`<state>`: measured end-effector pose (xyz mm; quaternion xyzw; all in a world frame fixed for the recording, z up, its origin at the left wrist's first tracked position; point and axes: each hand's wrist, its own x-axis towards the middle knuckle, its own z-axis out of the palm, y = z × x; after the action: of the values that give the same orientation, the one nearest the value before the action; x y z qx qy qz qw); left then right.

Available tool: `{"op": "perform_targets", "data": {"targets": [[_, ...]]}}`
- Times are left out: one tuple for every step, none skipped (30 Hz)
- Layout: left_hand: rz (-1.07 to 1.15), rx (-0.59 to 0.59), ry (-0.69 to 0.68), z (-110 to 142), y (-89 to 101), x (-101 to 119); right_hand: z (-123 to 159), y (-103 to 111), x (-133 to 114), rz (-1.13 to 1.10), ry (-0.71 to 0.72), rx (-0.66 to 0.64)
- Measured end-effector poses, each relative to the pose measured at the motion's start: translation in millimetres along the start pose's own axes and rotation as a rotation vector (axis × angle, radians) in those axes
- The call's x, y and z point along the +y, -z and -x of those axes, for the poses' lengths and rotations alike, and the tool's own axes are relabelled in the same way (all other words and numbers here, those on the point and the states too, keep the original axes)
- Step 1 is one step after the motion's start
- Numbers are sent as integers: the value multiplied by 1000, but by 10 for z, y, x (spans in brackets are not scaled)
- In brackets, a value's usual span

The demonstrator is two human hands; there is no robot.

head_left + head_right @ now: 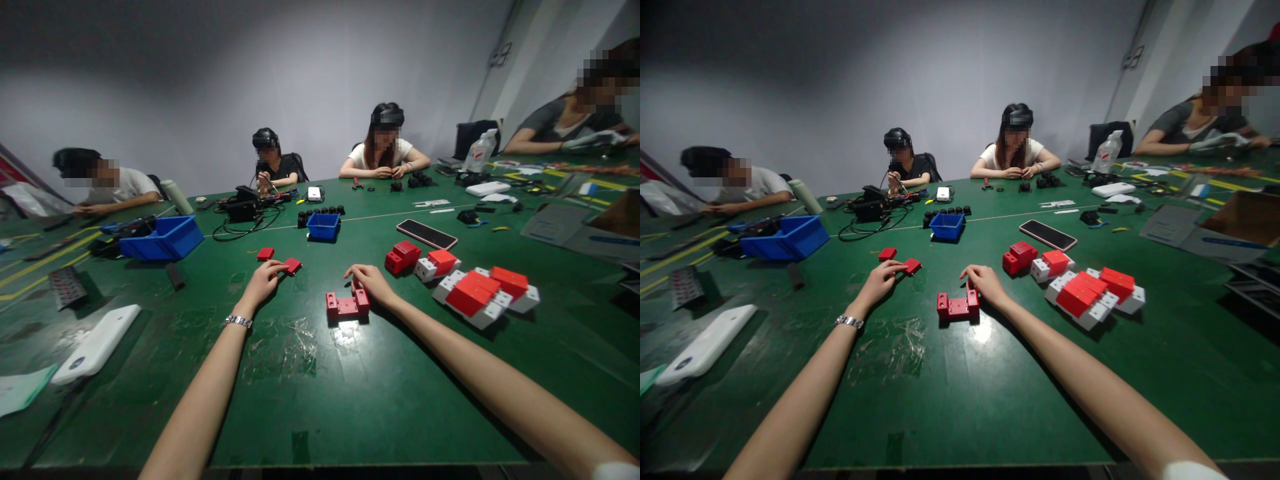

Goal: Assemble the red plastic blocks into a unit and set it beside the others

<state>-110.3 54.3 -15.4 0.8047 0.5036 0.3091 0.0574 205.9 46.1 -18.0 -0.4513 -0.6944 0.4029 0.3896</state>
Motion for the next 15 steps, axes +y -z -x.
{"op": "perform_targets", "data": {"targets": [[-2, -2, 4, 0, 2, 7, 1, 0, -2, -1, 1, 0], [-4, -3, 9, 0, 4, 13, 2, 0, -5, -1, 1, 0], [-6, -4, 12, 0, 5, 17, 3, 0, -9, 1, 1, 2], [-7, -6, 15, 0, 6, 20, 4, 1, -12, 4, 0, 2], [-9, -7, 16, 1, 6, 22, 5, 1, -16, 5, -1, 2], [-9, -10, 15, 1, 7, 23, 7, 2, -20, 5, -3, 2], [-9, -11, 14, 2, 7, 24, 7, 2, -23, 5, -6, 2], [-7, -12, 13, 2, 6, 24, 8, 2, -25, 5, -7, 2], [-5, -14, 9, 2, 5, 23, 8, 2, -26, 3, -7, 1], [-4, -16, 4, 2, 4, 22, 8, 2, -26, 0, -7, 0], [-4, -19, -2, 2, 2, 21, 7, 1, -23, -2, -7, -2], [-6, -24, -7, 2, 0, 22, 5, 0, -20, -7, -9, -5], [-11, -30, -11, 2, -2, 24, 3, -1, -14, -12, -12, -8], [-20, -37, -14, 4, -4, 29, 1, -3, -8, -16, -15, -10], [-30, -43, -14, 6, -7, 37, -1, -4, -2, -17, -15, -10]]}}
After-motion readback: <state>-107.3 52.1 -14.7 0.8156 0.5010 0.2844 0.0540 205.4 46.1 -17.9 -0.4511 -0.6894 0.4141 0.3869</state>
